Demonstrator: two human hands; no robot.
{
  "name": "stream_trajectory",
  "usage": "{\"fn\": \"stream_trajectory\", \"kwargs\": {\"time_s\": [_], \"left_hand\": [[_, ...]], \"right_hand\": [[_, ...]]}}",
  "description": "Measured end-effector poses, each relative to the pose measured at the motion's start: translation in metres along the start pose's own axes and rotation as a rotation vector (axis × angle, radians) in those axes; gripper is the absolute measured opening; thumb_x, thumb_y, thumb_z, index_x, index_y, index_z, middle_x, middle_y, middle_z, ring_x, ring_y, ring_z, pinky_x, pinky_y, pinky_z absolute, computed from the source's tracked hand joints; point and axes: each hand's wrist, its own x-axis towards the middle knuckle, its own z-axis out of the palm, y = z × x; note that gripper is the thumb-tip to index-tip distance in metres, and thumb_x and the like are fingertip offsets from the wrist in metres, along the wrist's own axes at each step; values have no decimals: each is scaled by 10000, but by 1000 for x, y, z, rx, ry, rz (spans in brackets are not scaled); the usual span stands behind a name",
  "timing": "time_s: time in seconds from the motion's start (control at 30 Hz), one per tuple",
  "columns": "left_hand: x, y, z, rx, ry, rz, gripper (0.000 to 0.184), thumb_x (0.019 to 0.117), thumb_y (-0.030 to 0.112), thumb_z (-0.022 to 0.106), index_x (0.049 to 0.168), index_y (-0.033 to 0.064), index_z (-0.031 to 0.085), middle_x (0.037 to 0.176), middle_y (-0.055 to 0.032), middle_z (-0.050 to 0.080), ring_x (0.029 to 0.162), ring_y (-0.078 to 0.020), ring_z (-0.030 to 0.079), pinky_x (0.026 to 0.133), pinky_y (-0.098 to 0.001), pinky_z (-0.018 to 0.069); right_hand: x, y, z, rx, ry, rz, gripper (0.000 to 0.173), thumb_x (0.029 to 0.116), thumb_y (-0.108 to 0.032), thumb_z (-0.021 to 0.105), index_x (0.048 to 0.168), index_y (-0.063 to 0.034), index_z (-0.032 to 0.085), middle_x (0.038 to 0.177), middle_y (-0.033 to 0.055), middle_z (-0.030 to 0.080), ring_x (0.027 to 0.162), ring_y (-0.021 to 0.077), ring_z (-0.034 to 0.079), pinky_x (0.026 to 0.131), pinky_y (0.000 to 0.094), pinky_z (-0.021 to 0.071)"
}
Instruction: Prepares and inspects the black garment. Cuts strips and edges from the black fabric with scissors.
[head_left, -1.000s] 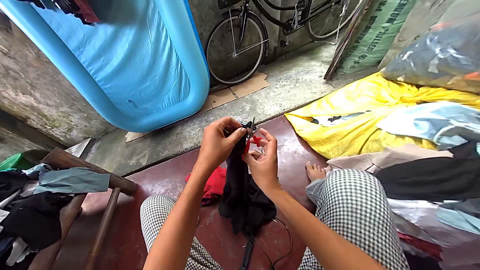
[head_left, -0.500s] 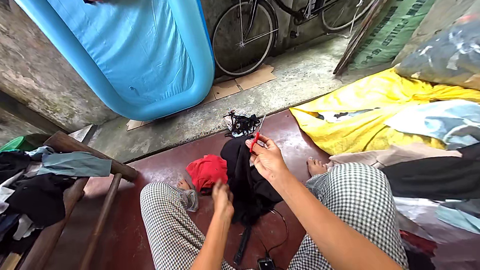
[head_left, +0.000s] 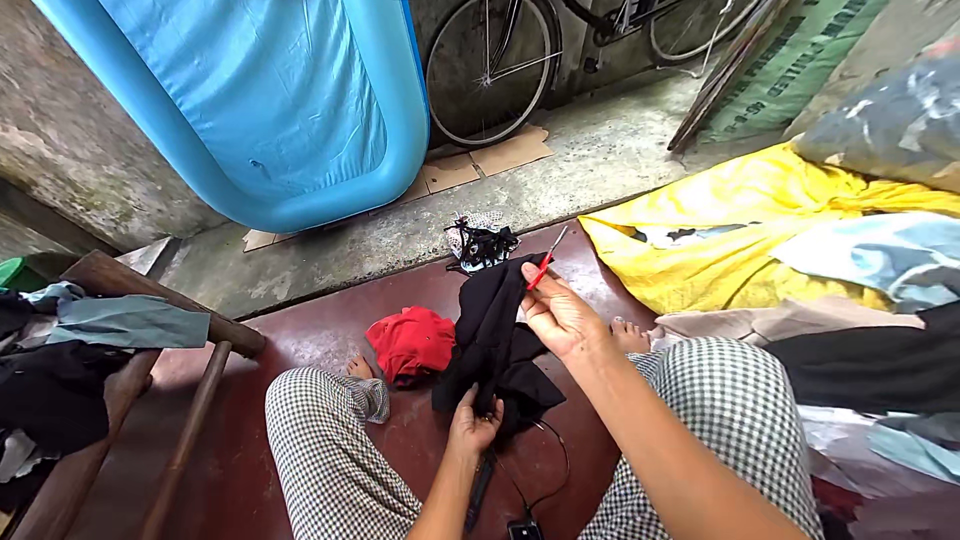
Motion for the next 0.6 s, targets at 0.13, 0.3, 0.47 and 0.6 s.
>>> {"fn": "stream_trajectory", "kwargs": {"time_s": [0.13,0.3,0.47,0.6], "left_hand": [[-20,26,16,25,-69,71,287,1007,242,600,1231,71,551,1044,-140,660,841,-230,681,716,-364,600],[-49,81,62,139,-201,406,273,990,148,633,1241,59,572,1007,-135,682,802,-219,687,705,-362,606],[-85,149,118,235,-333,553,299,993,165,632,1266,103,529,1050,-72,657,847,-153,672,768,-308,597],[-105,177,181,221,-386,528,216,976,79,624,1178,38,561,993,-87,664,808,-145,676,737,-279,601]], "right_hand": [[13,-20,-2,-3,59,-180,424,922,65,653,1261,-105,463,1016,43,633,854,104,666,787,270,590],[21,-48,-9,-73,140,-492,693,845,147,696,1382,-129,355,1117,68,562,916,156,653,797,344,598],[27,-72,-21,-158,233,-692,834,821,171,701,1464,-155,283,1167,84,544,925,179,656,743,360,601],[27,-87,-27,-179,283,-811,927,806,184,686,1533,-147,215,1232,116,469,973,215,639,736,389,612]]}}
